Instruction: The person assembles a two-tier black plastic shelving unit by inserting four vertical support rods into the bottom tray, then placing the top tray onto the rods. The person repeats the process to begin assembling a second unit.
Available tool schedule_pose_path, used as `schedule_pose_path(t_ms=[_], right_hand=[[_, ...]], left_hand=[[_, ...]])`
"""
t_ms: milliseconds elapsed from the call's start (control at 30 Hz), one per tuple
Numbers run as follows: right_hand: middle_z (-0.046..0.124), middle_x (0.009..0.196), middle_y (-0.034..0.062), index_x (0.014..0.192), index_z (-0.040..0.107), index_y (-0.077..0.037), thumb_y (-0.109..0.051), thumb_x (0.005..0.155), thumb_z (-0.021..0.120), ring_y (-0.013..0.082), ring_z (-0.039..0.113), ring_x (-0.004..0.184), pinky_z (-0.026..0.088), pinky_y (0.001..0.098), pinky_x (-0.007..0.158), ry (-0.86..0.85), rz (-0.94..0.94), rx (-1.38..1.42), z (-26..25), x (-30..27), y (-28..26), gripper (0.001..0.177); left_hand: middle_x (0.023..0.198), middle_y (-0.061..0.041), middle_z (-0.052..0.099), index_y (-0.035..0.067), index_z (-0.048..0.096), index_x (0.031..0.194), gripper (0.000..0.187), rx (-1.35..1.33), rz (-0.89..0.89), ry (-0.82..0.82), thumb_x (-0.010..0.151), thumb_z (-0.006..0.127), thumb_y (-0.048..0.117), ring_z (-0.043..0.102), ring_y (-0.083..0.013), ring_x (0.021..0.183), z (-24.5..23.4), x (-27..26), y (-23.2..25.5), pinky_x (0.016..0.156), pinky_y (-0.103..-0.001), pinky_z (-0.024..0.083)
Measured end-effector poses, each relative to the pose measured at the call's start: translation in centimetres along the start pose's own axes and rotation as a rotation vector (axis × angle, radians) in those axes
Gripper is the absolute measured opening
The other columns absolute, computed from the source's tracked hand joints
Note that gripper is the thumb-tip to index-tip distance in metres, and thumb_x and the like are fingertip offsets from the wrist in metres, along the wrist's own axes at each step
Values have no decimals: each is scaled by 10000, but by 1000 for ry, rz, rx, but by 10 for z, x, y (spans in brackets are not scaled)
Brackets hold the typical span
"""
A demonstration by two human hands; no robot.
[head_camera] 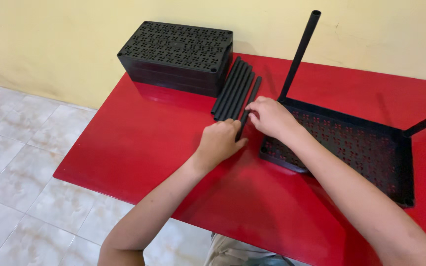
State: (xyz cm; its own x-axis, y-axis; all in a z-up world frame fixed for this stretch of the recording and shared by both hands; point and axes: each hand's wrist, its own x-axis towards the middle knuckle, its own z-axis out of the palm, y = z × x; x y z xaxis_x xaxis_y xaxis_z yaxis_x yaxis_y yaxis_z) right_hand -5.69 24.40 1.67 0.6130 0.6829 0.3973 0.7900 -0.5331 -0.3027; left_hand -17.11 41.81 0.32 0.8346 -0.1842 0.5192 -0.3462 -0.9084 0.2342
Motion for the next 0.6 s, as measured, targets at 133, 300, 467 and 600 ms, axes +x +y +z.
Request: schedule_pose_path(t_ms=[133,300,467,600], right_hand=[[690,1009,188,1053,679,-45,-222,889,688,385,685,947,559,480,808,-115,273,-126,14,23,2,242],[728,1016,189,1108,616,-25,-347,901,705,379,696,982,562,493,826,-250,518,-158,21,39,-4,392],[733,1055,182,1150,580,-12,-367,925,682,375,694,1025,557,501,848,-239,621,-123,35,47,-3,433],[716,1031,239,1113,572,14,-256,861,740,403,694,1016,556,474,876,-109,571,15,35,51,0,405]], left_hand=[[784,-94,685,82,601,865,312,77,-65,-55,817,794,322,708,-288,684,16,1,1,550,-418,548],[723,-96,678,74,616,799,246,177,-47,-33,851,750,274,697,-260,581,38,-1,-3,473,-385,527],[717,-92,676,83,622,762,180,180,-23,3,901,686,178,697,-241,584,51,-2,-7,499,-373,538],[751,-113,678,65,603,787,204,67,-54,51,924,668,201,695,-268,615,45,-2,-3,520,-393,545]])
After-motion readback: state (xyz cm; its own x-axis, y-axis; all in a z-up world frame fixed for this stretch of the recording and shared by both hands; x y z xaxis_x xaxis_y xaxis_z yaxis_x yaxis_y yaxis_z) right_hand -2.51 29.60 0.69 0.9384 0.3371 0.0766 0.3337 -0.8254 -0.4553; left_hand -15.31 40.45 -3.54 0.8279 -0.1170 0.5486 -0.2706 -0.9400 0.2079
